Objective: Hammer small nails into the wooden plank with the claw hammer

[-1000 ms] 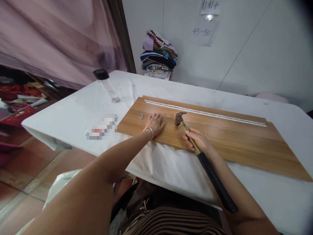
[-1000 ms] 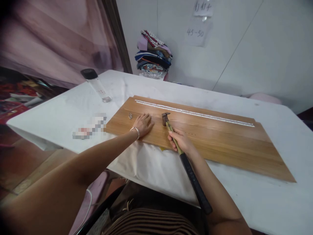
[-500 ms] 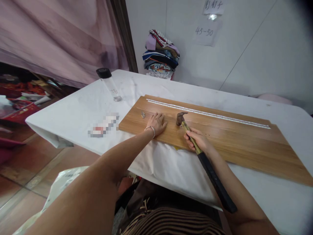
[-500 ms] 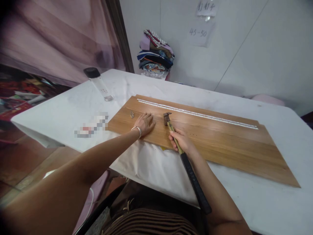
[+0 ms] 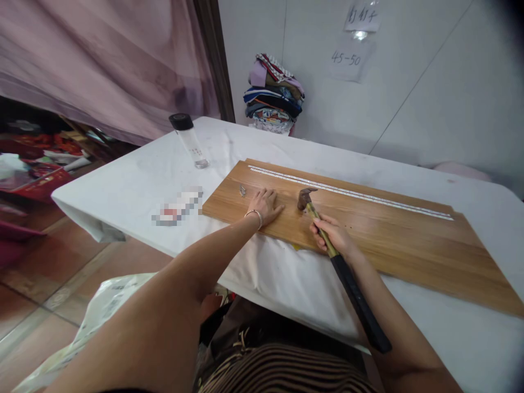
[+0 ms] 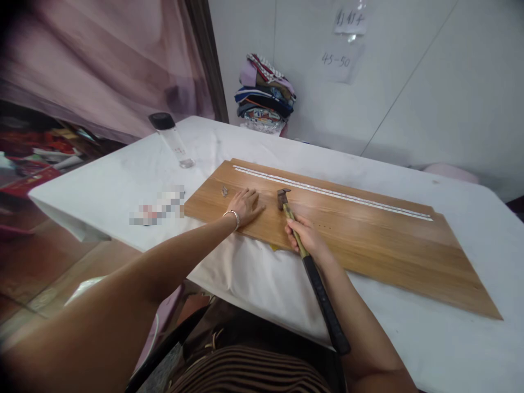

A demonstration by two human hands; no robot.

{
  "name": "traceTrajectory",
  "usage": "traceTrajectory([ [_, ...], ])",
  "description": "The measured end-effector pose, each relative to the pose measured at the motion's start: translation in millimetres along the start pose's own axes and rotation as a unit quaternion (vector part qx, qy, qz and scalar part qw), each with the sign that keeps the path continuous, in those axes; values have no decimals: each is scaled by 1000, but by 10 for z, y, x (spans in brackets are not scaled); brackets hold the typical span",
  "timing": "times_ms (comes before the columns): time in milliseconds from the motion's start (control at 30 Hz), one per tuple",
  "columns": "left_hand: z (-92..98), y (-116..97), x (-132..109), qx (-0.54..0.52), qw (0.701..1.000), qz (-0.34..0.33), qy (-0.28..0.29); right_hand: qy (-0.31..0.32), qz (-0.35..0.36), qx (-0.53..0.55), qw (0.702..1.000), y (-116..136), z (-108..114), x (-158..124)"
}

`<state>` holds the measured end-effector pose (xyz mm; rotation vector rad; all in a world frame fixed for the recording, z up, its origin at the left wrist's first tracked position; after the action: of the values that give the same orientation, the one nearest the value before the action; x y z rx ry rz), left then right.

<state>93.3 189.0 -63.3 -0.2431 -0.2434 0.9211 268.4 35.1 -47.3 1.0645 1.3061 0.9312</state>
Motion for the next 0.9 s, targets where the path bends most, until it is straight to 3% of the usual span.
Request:
traceTrajectory([
  [900, -1, -9, 8, 9, 1000, 3, -9, -1, 5, 12, 1000, -16, 14, 0],
])
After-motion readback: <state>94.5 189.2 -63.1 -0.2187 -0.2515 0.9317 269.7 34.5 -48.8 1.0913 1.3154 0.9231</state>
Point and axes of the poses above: each hand's wrist, its own x-axis towards the middle knuckle, its own z-axis out of the back of the hand, y = z × x, the point moved 4 cm from there along x, towards the middle knuckle, and after that the axes turned 7 degrees about -x, right-handed, at the moved point
